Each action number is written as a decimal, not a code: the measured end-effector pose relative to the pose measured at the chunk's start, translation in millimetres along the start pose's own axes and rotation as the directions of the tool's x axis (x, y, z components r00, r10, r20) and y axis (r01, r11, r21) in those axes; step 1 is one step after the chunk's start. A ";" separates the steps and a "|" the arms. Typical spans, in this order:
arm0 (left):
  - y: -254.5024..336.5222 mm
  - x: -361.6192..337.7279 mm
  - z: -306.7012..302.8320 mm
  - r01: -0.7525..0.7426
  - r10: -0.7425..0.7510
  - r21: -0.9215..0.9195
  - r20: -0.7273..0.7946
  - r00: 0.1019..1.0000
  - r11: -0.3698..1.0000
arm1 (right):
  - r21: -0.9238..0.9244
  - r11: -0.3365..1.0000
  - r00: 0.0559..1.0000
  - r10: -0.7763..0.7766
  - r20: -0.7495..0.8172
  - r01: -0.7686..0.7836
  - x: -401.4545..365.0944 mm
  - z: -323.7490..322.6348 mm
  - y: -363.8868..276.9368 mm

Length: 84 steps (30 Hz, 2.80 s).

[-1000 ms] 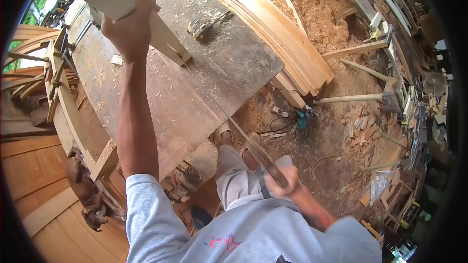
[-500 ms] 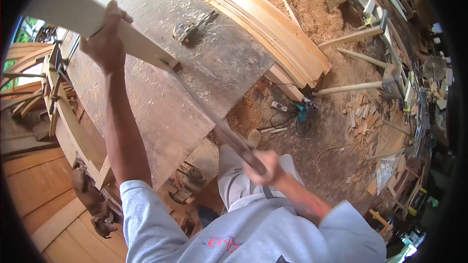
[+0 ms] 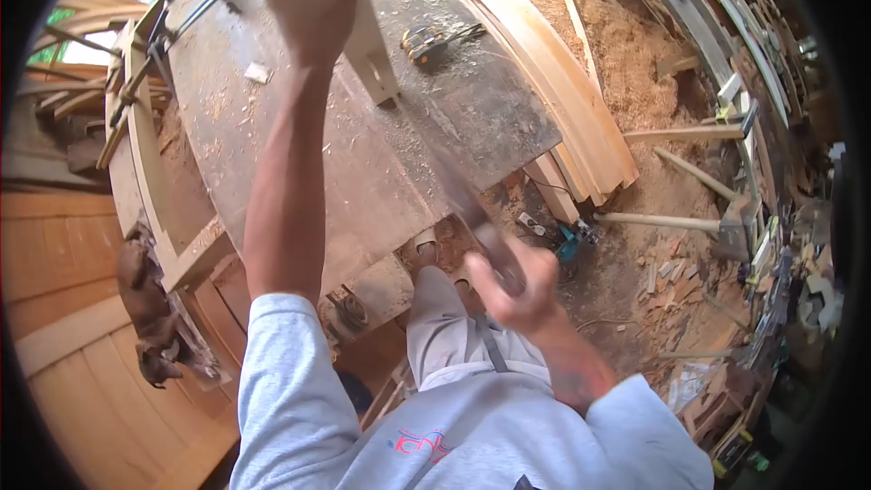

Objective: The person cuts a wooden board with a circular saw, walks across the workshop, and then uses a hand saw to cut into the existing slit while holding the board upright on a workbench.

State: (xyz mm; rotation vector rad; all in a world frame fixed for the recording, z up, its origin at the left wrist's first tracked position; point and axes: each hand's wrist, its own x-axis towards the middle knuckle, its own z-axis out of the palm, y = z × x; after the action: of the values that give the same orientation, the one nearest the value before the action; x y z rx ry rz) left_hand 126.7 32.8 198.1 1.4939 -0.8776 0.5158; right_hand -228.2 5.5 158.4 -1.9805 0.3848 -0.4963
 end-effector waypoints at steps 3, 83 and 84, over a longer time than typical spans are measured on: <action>25.6 -2.0 9.5 0.366 -0.379 -0.133 -0.087 0.921 0.921 | -0.195 0.981 0.998 -0.002 0.060 0.014 -57.6 -41.7 -14.8; -58.0 63.6 -8.1 0.448 -0.459 -0.207 -0.005 0.889 0.870 | -0.083 0.974 0.973 -0.215 -0.079 0.209 19.9 2.6 22.9; -64.3 65.0 -12.4 0.446 -0.459 -0.204 -0.018 0.888 0.872 | -0.049 0.984 0.980 -0.174 -0.098 0.169 12.9 -2.6 18.5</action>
State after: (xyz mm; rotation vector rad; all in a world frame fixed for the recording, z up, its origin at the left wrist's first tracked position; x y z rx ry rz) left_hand 218.1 27.1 208.7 1.4322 -0.4815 0.1238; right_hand -219.4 -10.6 145.1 -2.0428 0.2900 -0.7059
